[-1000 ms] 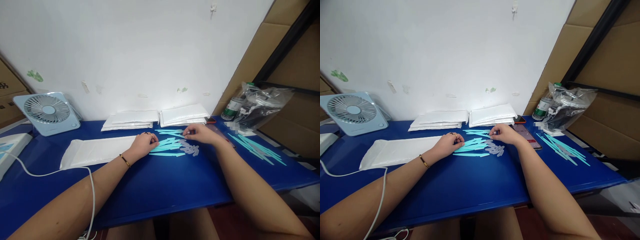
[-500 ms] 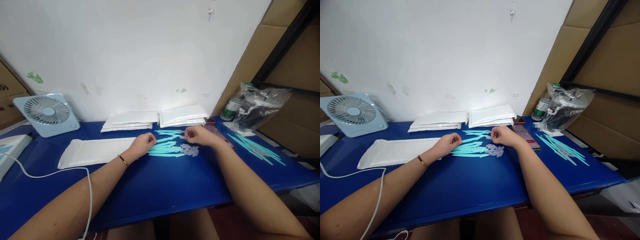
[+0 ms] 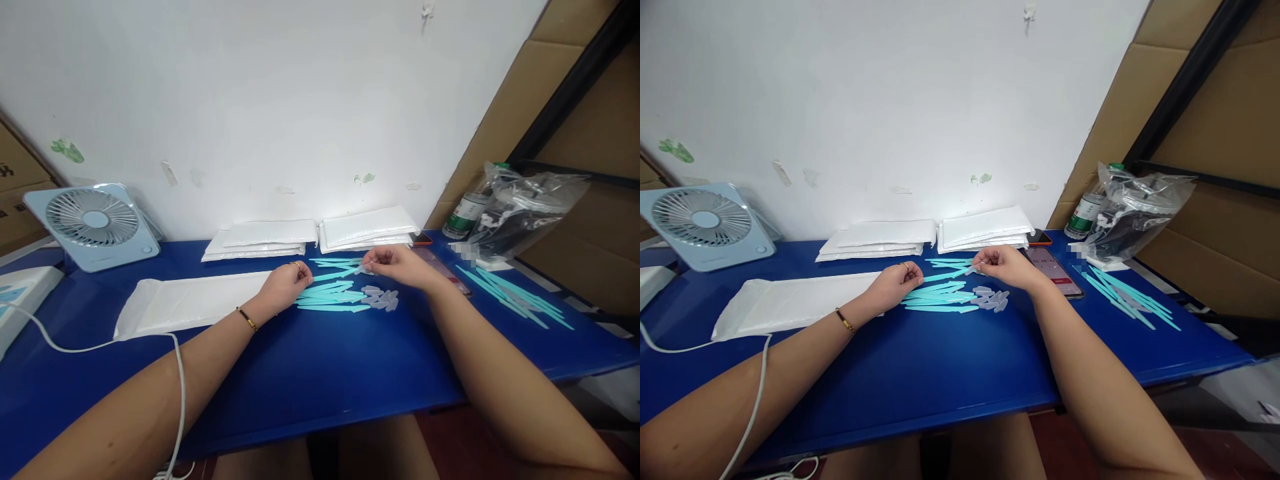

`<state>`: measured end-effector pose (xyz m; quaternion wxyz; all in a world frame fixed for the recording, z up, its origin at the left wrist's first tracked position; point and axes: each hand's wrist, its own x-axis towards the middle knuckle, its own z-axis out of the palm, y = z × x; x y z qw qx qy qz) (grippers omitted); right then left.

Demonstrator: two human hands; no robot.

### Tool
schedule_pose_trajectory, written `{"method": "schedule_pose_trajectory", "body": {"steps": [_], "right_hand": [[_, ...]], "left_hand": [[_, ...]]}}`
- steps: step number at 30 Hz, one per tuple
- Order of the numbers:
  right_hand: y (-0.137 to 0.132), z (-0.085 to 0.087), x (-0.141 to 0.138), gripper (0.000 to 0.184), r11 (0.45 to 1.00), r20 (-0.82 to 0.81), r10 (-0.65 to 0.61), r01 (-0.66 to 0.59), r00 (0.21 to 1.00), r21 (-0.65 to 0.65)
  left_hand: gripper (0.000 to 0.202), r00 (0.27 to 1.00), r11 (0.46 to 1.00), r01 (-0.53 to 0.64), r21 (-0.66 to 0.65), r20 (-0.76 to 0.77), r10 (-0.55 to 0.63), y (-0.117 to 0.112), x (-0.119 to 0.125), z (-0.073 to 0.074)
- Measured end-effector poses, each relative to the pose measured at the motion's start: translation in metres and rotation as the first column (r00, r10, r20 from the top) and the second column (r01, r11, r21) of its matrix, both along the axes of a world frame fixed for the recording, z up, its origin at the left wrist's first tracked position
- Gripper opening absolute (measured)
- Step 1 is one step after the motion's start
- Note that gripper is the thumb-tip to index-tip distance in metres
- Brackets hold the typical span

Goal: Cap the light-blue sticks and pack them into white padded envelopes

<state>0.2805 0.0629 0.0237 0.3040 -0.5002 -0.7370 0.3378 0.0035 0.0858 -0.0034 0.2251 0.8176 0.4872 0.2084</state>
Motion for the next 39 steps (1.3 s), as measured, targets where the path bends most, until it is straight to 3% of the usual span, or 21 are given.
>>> {"method": "schedule_pose_trajectory", "body": {"steps": [7, 12, 14, 16, 19, 22, 26, 34, 39], "right_hand": [[0.003, -0.008, -0.010, 0.030, 0.996, -0.111, 0.004, -0.014, 0.994, -0.086], [0.010, -0.011, 0.002, 0.031, 0.991, 0.006, -0.134, 0.134, 0.991, -0.025], [0.010, -0.007, 0.009, 0.029, 0.985, 0.139, -0.169, 0.163, 0.976, 0.048], [0.008, -0.002, 0.013, 0.026, 0.992, 0.256, -0.126, 0.115, 0.958, 0.059], [0.001, 0.005, 0.012, 0.023, 0.998, 0.357, 0.018, 0.006, 0.934, -0.065], [-0.003, 0.007, 0.006, 0.018, 0.991, 0.419, 0.085, -0.035, 0.904, -0.126], [-0.004, 0.003, 0.000, 0.012, 0.995, 0.456, 0.074, -0.037, 0.887, -0.089], [0.001, -0.003, -0.005, 0.005, 0.990, 0.495, 0.020, -0.086, 0.869, 0.110], [0.005, -0.010, 0.000, 0.014, 0.994, 0.405, 0.025, -0.067, 0.914, 0.091]], "left_hand": [[0.018, 0.997, 0.999, 0.024, 0.027, 0.075, -0.026, -0.002, 0.003, -0.001], [0.029, 0.999, 0.969, -0.034, 0.244, 0.041, 0.025, -0.002, 0.001, 0.001], [0.019, 0.999, 0.979, 0.030, 0.199, -0.044, -0.022, -0.003, 0.000, 0.001], [0.017, 0.993, 0.990, 0.087, 0.110, -0.094, -0.077, -0.003, 0.000, 0.001], [0.019, 0.991, 0.995, 0.100, 0.026, -0.095, -0.097, -0.003, 0.000, 0.001], [0.020, 0.992, 0.996, 0.087, -0.016, -0.091, -0.089, -0.003, 0.001, 0.002], [0.023, 0.992, 0.996, 0.078, -0.049, -0.097, -0.082, -0.005, 0.002, 0.005], [0.023, 0.994, 0.995, 0.062, -0.083, -0.081, -0.068, -0.006, 0.002, 0.005], [0.021, 0.998, 0.992, 0.049, -0.116, -0.043, -0.054, -0.007, 0.002, 0.005]]}}
